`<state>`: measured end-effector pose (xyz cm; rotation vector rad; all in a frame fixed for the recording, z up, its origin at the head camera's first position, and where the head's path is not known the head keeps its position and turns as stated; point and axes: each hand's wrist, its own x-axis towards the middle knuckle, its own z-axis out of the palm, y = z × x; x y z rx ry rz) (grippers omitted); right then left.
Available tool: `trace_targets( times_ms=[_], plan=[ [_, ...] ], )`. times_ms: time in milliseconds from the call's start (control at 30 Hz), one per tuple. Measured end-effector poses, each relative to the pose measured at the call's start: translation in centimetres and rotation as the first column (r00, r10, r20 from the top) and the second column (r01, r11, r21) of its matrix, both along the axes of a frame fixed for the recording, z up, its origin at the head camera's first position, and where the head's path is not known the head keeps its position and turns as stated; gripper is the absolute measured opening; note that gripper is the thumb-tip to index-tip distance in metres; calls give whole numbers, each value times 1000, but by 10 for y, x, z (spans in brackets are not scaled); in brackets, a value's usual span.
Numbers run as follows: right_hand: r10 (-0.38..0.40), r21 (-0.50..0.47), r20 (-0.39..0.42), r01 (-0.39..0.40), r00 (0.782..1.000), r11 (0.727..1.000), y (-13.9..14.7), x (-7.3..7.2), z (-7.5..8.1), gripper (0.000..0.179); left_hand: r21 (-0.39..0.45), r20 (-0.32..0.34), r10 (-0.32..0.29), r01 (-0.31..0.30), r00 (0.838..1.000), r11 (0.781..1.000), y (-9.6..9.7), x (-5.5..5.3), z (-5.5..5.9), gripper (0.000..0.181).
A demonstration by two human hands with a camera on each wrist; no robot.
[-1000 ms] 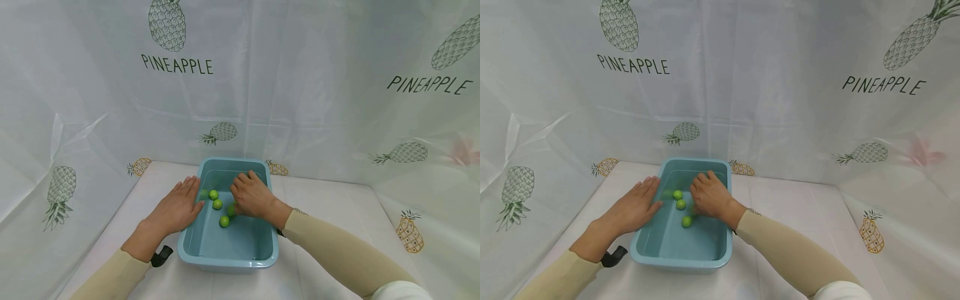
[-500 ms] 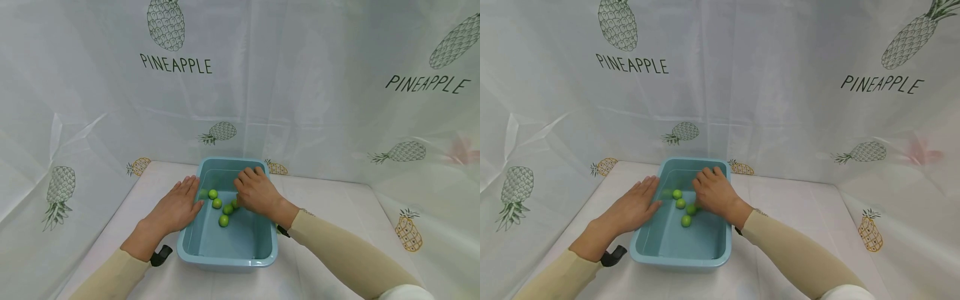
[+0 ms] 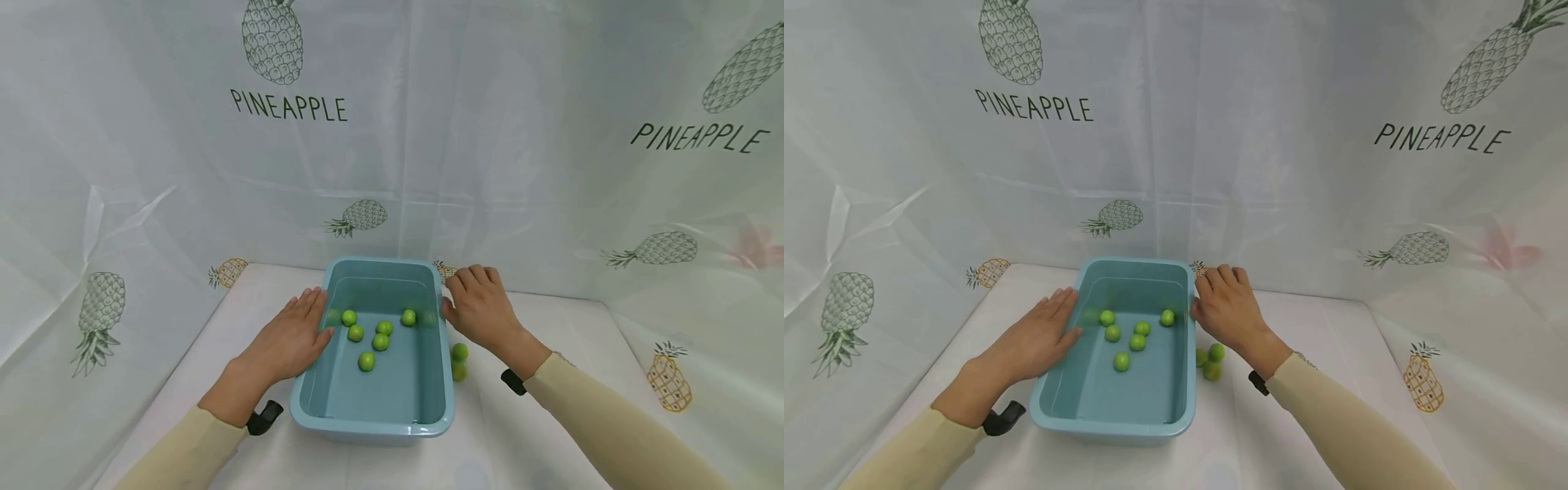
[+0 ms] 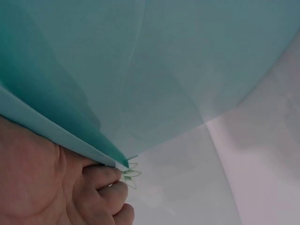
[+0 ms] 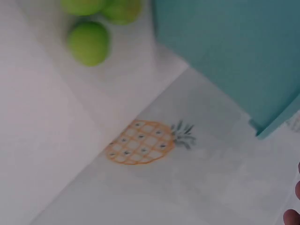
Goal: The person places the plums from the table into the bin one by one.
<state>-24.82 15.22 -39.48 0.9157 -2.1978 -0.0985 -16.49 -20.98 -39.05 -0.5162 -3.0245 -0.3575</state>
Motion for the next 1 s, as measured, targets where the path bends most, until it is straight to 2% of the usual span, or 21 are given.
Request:
trace_targets(
  times_ms=[167, 367, 467, 700, 1000],
  plan=[
    [-22, 67, 81, 17, 996, 998, 26, 5, -23, 27, 5, -2, 0, 0, 1000, 1000, 0, 0, 0, 71],
    [-8, 184, 196, -28, 981, 983, 51, 13, -61, 35, 11, 12, 11, -11, 1000, 1000, 1, 1, 1, 72],
    [-7, 234, 228, -48, 974, 971, 58, 16, -75, 41, 10, 15, 12, -12, 1000, 1000, 2, 2, 2, 72],
    [-1, 293, 225, -67, 974, 954, 65, 17, -97, 42, 2, 10, 10, -11, 1000, 1000, 2, 1, 2, 72],
    [-29, 372, 215, -55, 976, 926, 66, 15, -111, 41, 6, 13, 11, -11, 1000, 1000, 3, 1, 1, 72]
  ],
)
